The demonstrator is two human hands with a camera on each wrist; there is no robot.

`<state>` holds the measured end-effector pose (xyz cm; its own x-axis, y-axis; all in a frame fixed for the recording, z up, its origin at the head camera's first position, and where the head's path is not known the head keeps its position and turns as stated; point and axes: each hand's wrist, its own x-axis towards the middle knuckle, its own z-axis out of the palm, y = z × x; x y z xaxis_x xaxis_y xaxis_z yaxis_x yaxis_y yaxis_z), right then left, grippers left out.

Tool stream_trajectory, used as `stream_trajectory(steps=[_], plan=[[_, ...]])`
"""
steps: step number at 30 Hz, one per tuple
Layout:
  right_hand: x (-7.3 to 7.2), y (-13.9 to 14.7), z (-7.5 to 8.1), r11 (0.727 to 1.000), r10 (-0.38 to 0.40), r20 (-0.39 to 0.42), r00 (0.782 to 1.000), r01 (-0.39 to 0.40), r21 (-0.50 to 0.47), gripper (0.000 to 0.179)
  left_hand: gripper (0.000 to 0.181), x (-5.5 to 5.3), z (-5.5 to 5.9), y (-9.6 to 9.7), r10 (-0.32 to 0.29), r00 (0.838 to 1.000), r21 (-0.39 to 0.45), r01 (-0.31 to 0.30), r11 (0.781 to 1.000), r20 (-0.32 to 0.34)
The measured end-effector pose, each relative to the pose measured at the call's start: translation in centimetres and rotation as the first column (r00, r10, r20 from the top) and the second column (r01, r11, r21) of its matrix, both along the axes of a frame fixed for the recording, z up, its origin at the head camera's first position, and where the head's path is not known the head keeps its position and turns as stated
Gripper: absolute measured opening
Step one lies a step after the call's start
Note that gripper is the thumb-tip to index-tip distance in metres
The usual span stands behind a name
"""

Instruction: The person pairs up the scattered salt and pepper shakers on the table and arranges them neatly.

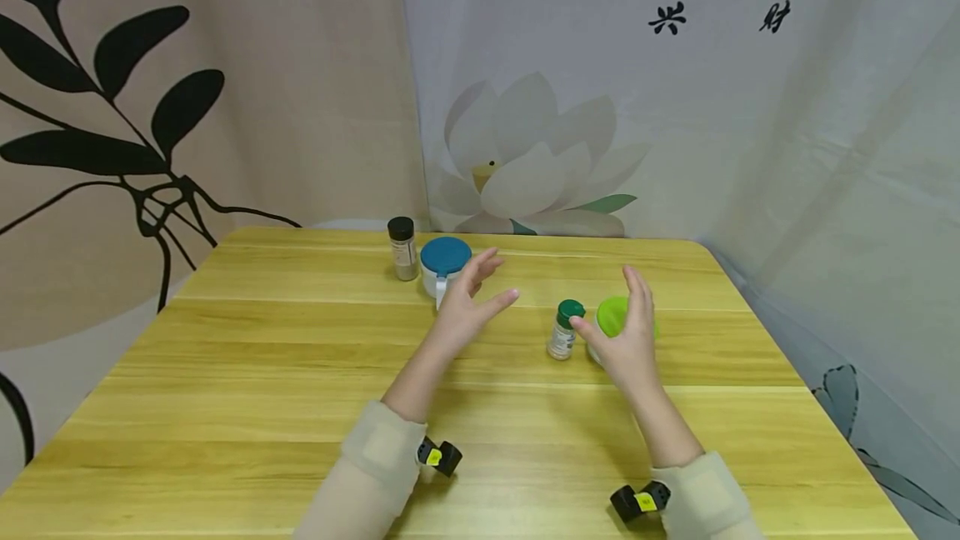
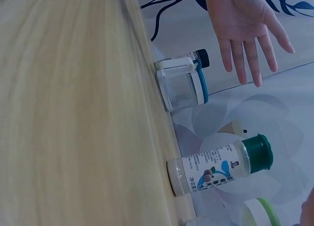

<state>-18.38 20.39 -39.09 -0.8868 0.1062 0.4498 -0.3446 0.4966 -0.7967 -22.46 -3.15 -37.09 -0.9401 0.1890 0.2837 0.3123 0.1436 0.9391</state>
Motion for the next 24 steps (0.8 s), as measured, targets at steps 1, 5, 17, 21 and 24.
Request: stream_trajectory(steps=[1,5,17,21,24], plan=[[0.0,-0.1,0.0,1.000,0.006,0.000,1.000,-0.006,-0.003,0.098,0.068,0.0,0.0,-0.2,0.006,1.000,-0.004,-0.006,1.000,-0.003],[-0.1,-0.5,0.2,0.999,0.026,0.010,1.000,-0.026,-0.019,0.098,0.068,0.0,0.1,-0.8,0.005,1.000,0.002,-0.005,1.000,-0.006],[-0.5,-2.0,0.8,0.997,0.075,0.000,0.997,-0.075,-0.015,0.098,0.067,1.6,2.7,-2.8,-0.024,1.000,-0.012,0.024,1.000,0.016],[-0.5,-2.5,0.9,0.997,0.082,0.012,0.997,-0.081,-0.006,0.098,0.066,2.2,3.4,-3.4,-0.022,1.000,-0.015,0.022,1.000,0.016],[-0.5,-2.9,1.0,0.997,0.083,0.019,0.996,-0.083,0.004,0.099,0.068,2.3,3.5,-3.9,-0.017,1.000,-0.005,0.017,1.000,0.018]])
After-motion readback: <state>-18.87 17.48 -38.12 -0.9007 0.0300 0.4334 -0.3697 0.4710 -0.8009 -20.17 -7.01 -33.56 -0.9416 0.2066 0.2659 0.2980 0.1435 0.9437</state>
